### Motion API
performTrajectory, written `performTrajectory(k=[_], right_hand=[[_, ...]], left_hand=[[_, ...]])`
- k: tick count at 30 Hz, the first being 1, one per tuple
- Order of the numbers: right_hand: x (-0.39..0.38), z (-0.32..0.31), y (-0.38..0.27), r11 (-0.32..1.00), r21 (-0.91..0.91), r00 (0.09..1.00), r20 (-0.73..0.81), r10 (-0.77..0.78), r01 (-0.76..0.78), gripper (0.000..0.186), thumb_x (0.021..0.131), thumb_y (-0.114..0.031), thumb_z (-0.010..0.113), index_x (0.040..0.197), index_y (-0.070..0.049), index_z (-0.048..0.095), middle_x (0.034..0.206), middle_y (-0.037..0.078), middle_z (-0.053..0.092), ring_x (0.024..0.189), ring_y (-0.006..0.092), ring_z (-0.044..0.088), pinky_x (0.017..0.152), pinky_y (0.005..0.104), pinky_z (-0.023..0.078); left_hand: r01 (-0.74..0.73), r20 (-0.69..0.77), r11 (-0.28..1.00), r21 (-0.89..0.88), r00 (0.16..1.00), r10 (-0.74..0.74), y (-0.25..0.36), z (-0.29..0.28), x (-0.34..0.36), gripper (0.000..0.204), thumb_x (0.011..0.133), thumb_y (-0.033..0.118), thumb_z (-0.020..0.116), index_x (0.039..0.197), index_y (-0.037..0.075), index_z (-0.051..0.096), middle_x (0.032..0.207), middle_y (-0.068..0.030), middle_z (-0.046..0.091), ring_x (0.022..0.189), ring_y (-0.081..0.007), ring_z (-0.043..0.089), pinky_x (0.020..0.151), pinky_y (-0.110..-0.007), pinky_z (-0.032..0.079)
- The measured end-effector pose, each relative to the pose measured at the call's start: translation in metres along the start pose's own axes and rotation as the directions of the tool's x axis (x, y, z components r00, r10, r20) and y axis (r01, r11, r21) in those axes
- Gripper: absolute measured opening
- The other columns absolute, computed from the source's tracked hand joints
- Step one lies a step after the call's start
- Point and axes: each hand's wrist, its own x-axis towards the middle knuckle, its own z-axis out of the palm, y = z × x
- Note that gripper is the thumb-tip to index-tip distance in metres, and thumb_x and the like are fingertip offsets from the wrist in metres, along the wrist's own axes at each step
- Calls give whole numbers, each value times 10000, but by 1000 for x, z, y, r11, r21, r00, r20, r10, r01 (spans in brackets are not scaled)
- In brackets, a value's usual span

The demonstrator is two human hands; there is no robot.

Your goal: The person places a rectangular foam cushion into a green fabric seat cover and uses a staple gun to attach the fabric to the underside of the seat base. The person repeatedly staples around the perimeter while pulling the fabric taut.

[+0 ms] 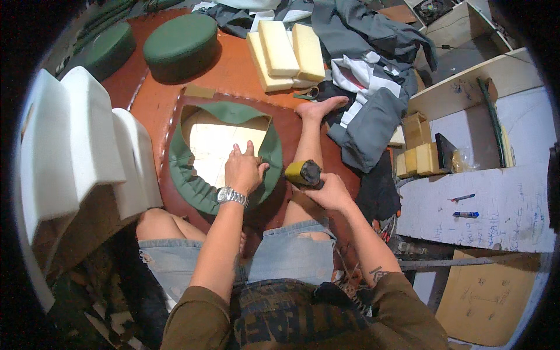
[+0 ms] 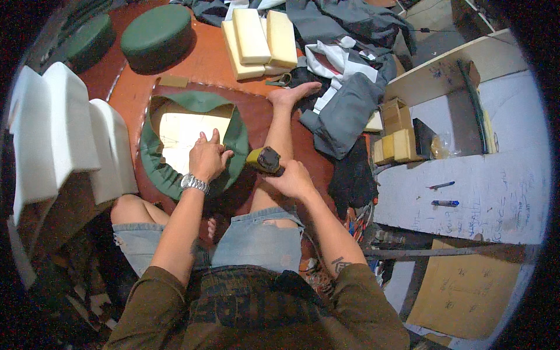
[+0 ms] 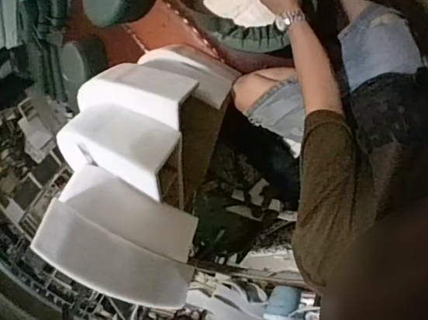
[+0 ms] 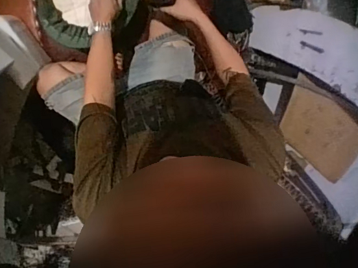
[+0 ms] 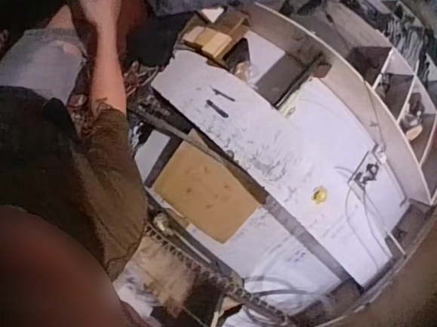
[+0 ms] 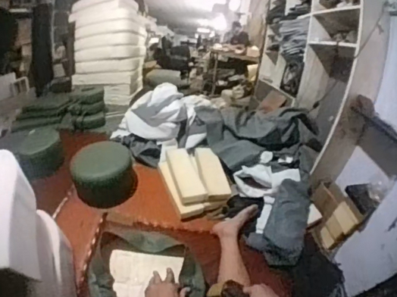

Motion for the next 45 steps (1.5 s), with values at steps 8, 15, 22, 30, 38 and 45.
performTrajectory(k=[8,15,22,30,38,45], right_hand=[[36,1,-30,977,-210,998,37,49,-40,474,770,-399,839,1136,-101,793,1055,237,763,1008,401,737,925,474,571],[28,8,-31,977,-209,993,92,72,-51,464,819,-422,791,1187,-139,779,1071,220,766,1047,397,729,953,480,561],[26,23,-25,987,-117,989,88,121,-110,455,860,-441,748,1184,-123,774,1106,219,759,1045,394,729,968,470,553],[20,36,-23,998,15,998,5,65,-65,523,823,-408,799,1135,9,753,1012,244,767,973,373,758,881,444,580],[8,23,-31,995,50,995,-46,85,-82,501,826,-403,792,1099,16,767,983,236,771,940,344,764,872,427,575],[-6,34,-52,978,-55,979,-7,202,-202,501,840,-415,789,1081,24,768,1007,258,769,980,379,762,885,449,579]], left_hand=[[12,24,1000,22,1000,-12,0,-1,0,327,925,379,740,1057,92,829,1458,-205,610,1343,-484,550,1103,-504,483],[26,23,1000,-14,999,-26,4,-4,0,307,926,376,743,976,89,840,1551,-161,542,1365,-478,534,1137,-491,458],[-7,184,996,-94,983,24,-12,-13,2,527,907,596,699,977,94,841,1622,-165,454,1476,-468,411,1201,-527,371],[-65,168,995,72,984,52,-7,-11,-17,428,831,509,812,1127,201,834,1681,-145,369,1544,-449,302,1262,-546,250],[-119,72,991,63,991,114,-11,-7,-17,345,898,428,763,1108,162,828,1631,-149,448,1497,-439,396,1232,-550,294],[-109,62,993,49,992,106,-16,0,-13,350,900,442,759,1073,147,835,1604,-115,495,1476,-396,443,1202,-539,344]])
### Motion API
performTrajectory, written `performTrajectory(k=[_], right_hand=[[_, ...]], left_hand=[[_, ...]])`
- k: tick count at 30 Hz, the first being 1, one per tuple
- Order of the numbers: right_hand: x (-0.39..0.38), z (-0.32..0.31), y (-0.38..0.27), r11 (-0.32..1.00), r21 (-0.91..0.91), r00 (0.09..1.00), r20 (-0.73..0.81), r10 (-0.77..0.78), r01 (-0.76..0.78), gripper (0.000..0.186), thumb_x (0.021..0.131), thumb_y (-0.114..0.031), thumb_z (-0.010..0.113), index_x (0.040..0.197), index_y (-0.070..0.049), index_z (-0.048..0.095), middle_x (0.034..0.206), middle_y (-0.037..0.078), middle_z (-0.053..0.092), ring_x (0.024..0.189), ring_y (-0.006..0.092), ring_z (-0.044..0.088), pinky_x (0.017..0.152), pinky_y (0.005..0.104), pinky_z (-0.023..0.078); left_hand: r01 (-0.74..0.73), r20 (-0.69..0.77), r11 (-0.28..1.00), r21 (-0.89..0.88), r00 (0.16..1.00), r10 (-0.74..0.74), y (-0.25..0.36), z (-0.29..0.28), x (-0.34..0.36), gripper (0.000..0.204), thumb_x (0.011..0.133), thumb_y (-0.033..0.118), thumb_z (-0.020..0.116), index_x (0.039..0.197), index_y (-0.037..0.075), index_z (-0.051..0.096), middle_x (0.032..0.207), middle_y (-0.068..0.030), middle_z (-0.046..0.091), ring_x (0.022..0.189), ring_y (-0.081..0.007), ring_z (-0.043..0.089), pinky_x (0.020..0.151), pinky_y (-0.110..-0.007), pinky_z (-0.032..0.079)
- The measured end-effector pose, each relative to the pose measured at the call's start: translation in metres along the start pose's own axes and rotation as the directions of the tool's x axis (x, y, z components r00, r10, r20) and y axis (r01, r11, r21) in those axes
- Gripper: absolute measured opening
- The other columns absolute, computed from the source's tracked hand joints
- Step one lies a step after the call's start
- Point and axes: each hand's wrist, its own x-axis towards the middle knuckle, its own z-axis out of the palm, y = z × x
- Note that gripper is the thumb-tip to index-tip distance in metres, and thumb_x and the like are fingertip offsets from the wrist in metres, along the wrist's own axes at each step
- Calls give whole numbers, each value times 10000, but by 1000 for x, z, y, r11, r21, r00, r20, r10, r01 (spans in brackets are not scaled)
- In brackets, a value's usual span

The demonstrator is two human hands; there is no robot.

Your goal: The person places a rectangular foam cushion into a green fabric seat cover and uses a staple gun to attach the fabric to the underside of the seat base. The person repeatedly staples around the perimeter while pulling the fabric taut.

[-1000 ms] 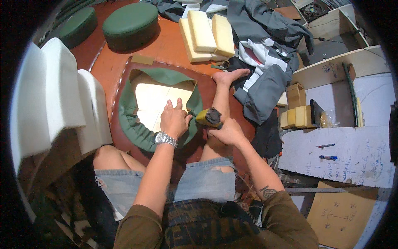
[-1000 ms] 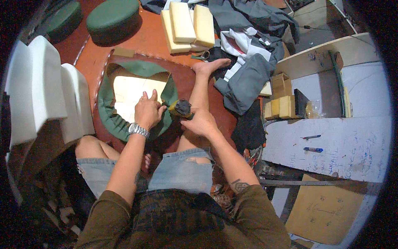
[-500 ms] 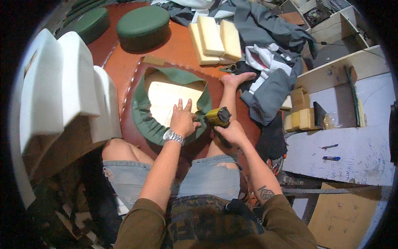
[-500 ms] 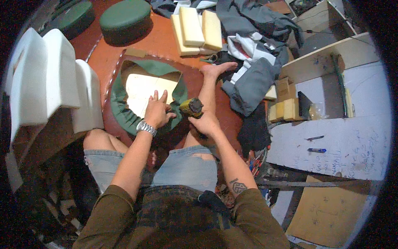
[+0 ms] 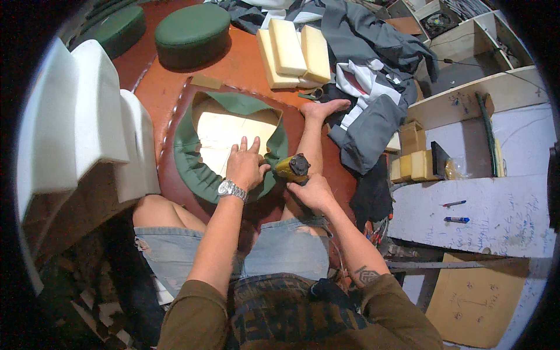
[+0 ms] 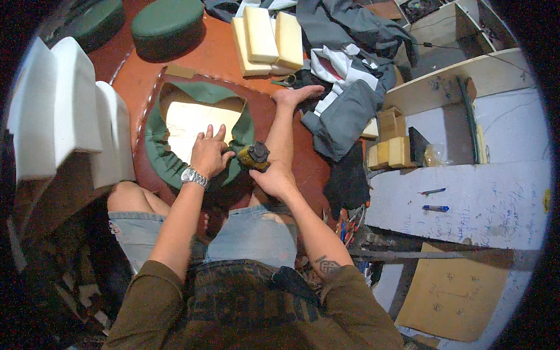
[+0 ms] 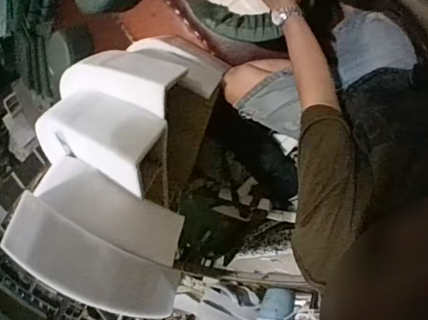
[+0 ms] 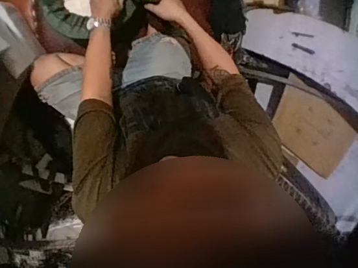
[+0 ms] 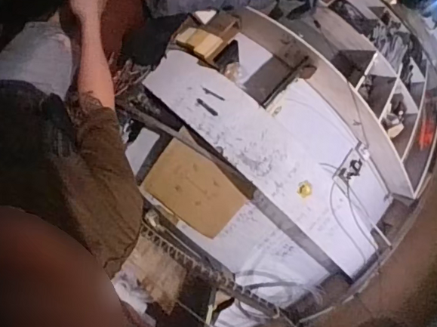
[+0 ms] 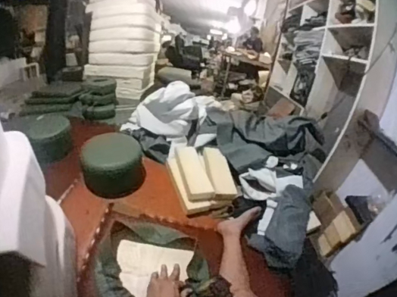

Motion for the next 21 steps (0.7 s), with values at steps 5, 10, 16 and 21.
performTrajectory(k=[5,10,16,21], right_hand=[[-12,-1,-3,992,74,994,-35,-105,107,518,847,-416,785,1131,16,755,1023,262,766,979,387,760,882,451,581],[-9,10,-5,1000,17,997,72,-7,5,541,872,-456,754,1228,-48,739,1174,248,739,1119,383,707,991,448,537],[-8,25,4,998,20,998,21,-61,61,488,877,-369,768,1202,-7,737,1050,225,772,1005,341,753,923,431,562],[-12,27,4,996,2,995,46,-88,88,476,882,-349,776,1210,-7,729,1053,186,778,955,319,753,908,411,568]], left_hand=[[0,-26,1000,-10,1000,0,-2,0,0,349,903,450,757,1031,137,845,1600,-91,503,1467,-370,460,1201,-526,352],[8,-21,1000,-9,1000,-8,-2,-2,0,366,897,463,759,1013,128,849,1591,-67,520,1458,-353,477,1199,-508,357],[30,-7,999,-38,1000,-31,-5,0,3,389,890,487,758,986,122,852,1584,-47,531,1450,-334,489,1180,-503,371],[63,-33,995,-74,997,-66,-8,9,6,430,882,495,757,1004,92,843,1557,-56,557,1442,-329,496,1162,-496,385]])
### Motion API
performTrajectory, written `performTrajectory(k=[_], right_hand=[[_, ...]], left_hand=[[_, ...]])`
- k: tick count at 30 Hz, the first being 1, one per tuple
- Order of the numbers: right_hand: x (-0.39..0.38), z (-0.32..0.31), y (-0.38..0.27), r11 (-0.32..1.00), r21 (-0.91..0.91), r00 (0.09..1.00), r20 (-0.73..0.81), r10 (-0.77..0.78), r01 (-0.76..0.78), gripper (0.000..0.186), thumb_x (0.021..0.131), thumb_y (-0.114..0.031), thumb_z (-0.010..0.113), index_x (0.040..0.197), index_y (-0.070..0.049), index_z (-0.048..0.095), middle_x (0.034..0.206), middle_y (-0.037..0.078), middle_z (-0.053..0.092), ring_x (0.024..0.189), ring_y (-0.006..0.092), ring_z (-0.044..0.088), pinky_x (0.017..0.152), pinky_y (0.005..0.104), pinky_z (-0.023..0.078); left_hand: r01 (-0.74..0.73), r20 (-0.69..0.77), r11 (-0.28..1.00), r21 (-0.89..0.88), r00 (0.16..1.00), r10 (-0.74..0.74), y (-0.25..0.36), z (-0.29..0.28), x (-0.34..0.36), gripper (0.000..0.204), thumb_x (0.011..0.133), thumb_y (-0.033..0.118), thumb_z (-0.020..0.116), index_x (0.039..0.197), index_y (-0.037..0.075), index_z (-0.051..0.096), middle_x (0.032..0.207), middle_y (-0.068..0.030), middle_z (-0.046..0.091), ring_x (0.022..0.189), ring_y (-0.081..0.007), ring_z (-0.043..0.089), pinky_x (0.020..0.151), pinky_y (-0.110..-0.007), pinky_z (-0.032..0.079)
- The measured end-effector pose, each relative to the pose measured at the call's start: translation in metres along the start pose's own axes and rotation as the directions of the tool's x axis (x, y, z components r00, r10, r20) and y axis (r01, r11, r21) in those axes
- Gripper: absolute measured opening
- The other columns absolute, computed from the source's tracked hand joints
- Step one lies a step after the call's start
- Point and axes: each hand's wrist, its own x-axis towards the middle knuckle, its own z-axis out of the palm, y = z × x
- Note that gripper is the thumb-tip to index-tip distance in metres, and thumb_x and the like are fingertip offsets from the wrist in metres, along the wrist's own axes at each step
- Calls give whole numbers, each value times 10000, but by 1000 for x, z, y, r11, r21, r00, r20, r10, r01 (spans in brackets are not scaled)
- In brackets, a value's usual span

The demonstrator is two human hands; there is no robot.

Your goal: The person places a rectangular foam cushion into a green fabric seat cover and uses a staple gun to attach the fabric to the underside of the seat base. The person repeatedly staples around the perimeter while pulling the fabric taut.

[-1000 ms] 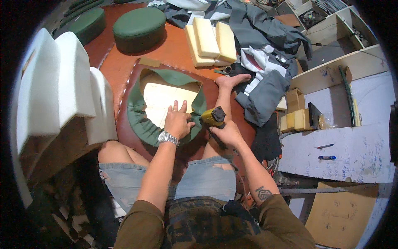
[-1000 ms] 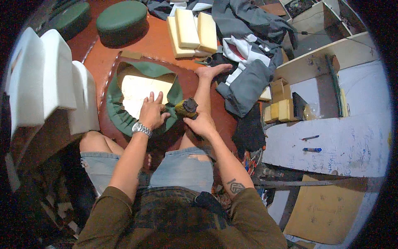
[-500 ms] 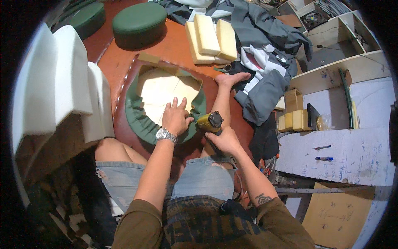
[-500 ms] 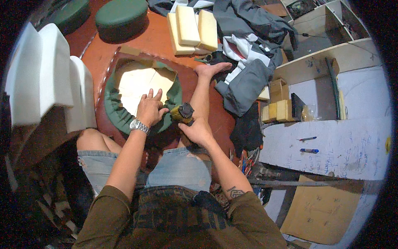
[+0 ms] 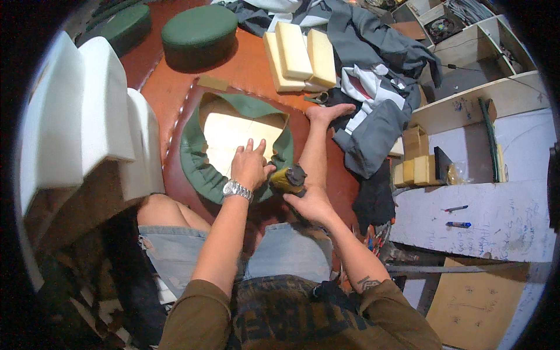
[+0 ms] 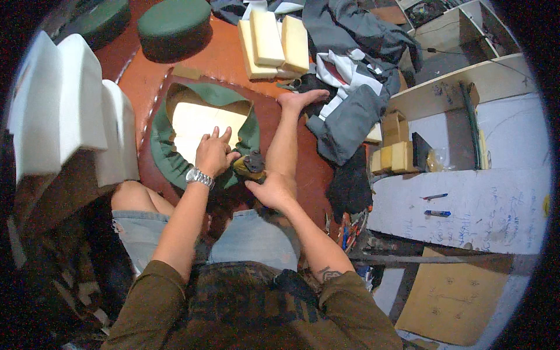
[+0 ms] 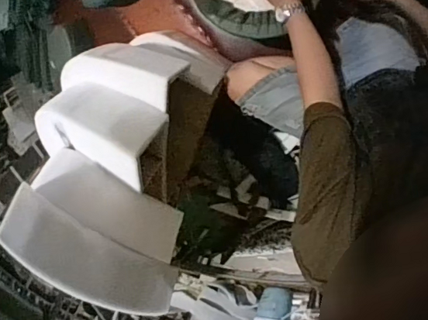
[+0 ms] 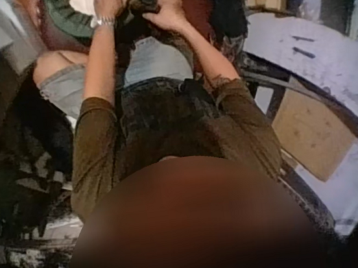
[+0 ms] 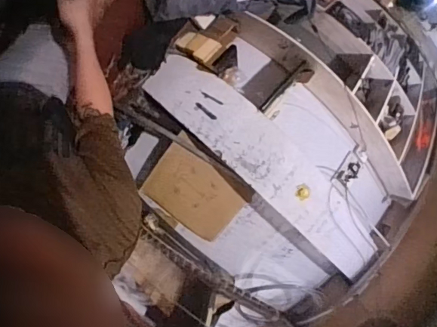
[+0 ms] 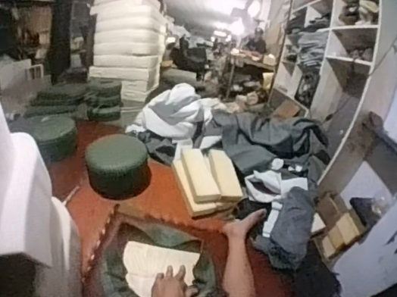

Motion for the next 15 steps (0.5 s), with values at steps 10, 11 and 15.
performTrajectory(k=[10,11,15], right_hand=[[-20,-45,170,888,436,956,-170,239,-145,411,875,-315,789,1163,-23,755,1072,114,780,993,223,728,878,383,551],[-26,-35,197,846,519,952,-183,247,-120,392,855,-278,794,1153,-27,756,1054,96,776,971,218,721,865,384,550],[-31,30,285,823,113,817,-103,567,-557,692,758,-433,860,1287,-13,709,1296,192,720,1159,305,702,956,429,550]], left_hand=[[95,24,991,-92,995,-93,0,0,-4,713,854,450,809,1423,66,615,1505,-290,526,1351,-441,531,1139,-497,422],[65,38,997,-38,997,-64,0,-2,-4,698,874,465,787,1423,71,615,1481,-290,548,1353,-440,531,1123,-519,435],[79,-37,782,-618,991,-130,-24,-22,-20,344,913,324,764,1137,63,767,1157,-173,761,1051,-356,731,948,-434,555]])
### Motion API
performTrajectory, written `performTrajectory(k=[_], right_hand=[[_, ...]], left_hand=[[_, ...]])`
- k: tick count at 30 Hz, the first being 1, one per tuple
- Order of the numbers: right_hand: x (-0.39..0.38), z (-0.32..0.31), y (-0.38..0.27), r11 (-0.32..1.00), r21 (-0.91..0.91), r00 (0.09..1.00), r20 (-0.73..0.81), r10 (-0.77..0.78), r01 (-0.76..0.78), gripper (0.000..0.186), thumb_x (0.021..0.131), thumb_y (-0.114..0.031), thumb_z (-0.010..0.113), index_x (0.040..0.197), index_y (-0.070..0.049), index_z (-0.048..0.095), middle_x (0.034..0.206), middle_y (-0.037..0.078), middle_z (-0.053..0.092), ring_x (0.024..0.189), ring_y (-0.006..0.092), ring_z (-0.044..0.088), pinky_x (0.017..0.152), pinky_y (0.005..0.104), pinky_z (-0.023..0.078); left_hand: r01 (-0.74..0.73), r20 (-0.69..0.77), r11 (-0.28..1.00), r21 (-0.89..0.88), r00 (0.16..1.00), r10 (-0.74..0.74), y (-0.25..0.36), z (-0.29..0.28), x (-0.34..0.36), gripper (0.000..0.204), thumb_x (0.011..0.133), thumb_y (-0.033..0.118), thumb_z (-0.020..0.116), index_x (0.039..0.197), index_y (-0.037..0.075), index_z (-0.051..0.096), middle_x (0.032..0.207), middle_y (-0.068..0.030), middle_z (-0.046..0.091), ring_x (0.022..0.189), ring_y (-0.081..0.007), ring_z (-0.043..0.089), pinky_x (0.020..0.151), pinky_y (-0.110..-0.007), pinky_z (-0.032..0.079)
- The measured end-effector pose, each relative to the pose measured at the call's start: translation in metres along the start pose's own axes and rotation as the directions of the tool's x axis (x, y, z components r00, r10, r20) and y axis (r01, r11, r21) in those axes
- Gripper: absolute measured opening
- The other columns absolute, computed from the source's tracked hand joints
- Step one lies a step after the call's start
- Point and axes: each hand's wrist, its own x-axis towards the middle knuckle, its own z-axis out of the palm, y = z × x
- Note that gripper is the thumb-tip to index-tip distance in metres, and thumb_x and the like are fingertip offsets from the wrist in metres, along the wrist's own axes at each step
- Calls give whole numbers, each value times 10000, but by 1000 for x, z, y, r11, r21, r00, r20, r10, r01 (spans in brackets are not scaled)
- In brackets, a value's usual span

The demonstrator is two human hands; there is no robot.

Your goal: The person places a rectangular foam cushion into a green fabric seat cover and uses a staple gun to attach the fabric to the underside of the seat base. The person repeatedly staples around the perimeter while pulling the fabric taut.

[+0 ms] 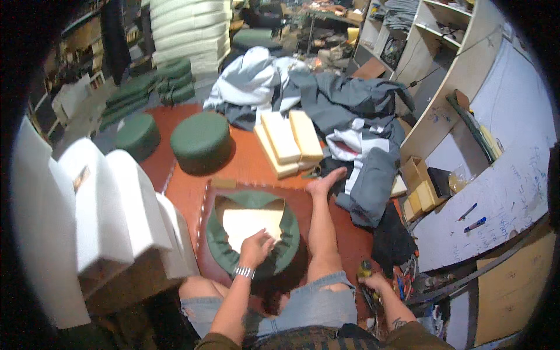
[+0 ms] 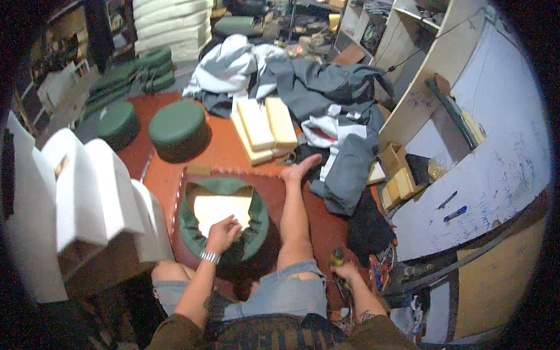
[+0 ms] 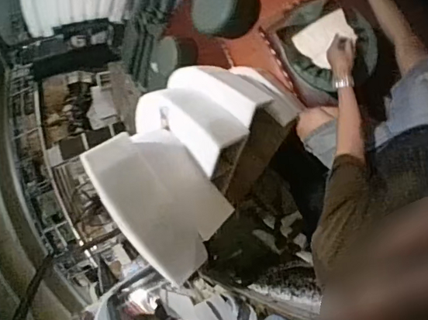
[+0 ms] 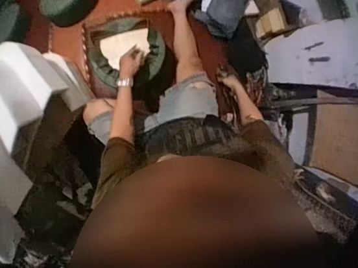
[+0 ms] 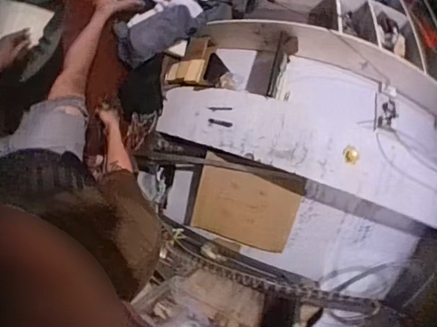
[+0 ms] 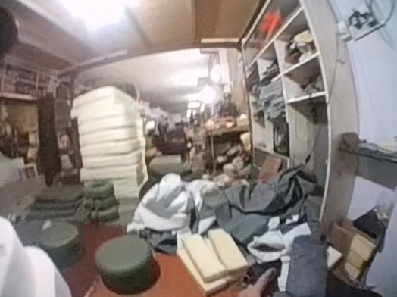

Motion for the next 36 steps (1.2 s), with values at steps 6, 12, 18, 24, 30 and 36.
performTrajectory(k=[6,12,18,24,30,36], right_hand=[[-16,50,58,987,-95,977,157,145,-131,808,773,-574,820,1288,36,696,1386,247,657,1266,364,657,1044,440,532],[-42,37,36,986,-31,982,89,164,-162,635,808,-448,804,1228,22,731,1332,232,692,1238,354,679,1010,439,555],[-44,42,31,983,-165,990,108,95,-76,444,836,-286,744,1205,-38,756,1308,194,715,1234,347,687,1000,463,572],[-45,38,37,984,-103,976,145,162,-148,408,826,-254,735,1162,-24,765,1265,201,730,1208,355,698,993,465,572],[-50,26,35,988,-73,977,151,149,-139,401,815,-231,719,1139,1,763,1233,222,737,1183,371,708,979,471,574],[-48,26,38,987,-68,973,169,155,-146,416,814,-238,724,1138,21,754,1232,246,727,1180,387,703,988,478,568]], left_hand=[[167,-699,923,346,702,135,-55,-84,-44,234,898,227,726,976,5,718,894,-186,733,846,-409,697,795,-499,549],[276,-570,899,341,821,-36,-67,-98,-39,407,877,380,789,979,-4,705,915,-234,735,892,-438,706,820,-515,541],[394,-550,800,453,830,-97,-36,-87,-1,472,845,415,790,1090,21,704,1173,-236,690,1069,-419,670,910,-489,538],[426,-452,720,547,875,-174,-38,-87,19,340,907,295,710,1110,23,691,1189,-231,674,1096,-428,651,927,-515,533],[363,-513,701,614,859,4,-37,-76,5,243,873,200,722,1025,11,711,1007,-274,737,962,-449,715,850,-547,557],[259,-377,611,748,923,70,-36,-118,39,172,847,140,706,896,-25,705,897,-299,715,843,-477,709,768,-559,558]])
